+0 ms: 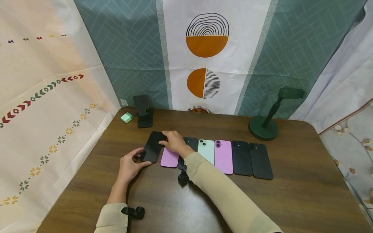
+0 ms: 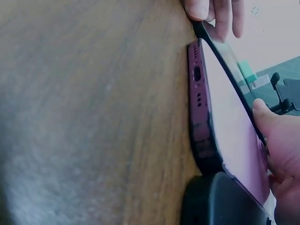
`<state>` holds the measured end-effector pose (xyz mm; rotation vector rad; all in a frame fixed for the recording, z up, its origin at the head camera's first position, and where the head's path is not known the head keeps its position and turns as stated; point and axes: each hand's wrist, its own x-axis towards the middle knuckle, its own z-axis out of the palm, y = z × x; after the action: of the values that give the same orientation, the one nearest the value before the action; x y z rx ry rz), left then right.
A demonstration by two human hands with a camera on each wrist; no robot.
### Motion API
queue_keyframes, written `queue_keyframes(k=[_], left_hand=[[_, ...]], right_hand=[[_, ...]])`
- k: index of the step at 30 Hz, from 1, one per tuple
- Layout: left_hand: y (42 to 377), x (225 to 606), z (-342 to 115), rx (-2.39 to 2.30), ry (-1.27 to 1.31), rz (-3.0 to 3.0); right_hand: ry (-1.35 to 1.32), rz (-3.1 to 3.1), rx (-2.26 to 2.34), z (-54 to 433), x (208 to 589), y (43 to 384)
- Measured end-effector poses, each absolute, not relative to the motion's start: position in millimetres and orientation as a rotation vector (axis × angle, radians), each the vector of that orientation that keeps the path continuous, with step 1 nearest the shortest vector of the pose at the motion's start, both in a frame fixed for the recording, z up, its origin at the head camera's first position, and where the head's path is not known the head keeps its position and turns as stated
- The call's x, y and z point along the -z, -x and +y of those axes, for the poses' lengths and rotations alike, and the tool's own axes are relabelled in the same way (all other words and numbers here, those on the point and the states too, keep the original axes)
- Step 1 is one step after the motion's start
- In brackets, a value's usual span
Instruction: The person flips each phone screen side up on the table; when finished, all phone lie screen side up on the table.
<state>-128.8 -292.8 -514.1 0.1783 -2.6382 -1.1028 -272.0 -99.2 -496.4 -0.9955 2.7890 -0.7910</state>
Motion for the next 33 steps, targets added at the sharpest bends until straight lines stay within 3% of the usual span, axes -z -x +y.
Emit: queue_keyframes(k=[14, 23, 33], left_hand=[[126, 512, -283, 1.096, 0.010, -2.610], [129, 505, -257, 1.010, 0.288, -2.491], [135, 503, -230, 1.000, 0.371, -2.597]], right_hand=[[1.062, 2.651, 0.888, -71, 490, 277], [1.064, 2.639, 0.995, -47, 485, 277], [1.066, 2.701, 0.968, -32, 482, 271]])
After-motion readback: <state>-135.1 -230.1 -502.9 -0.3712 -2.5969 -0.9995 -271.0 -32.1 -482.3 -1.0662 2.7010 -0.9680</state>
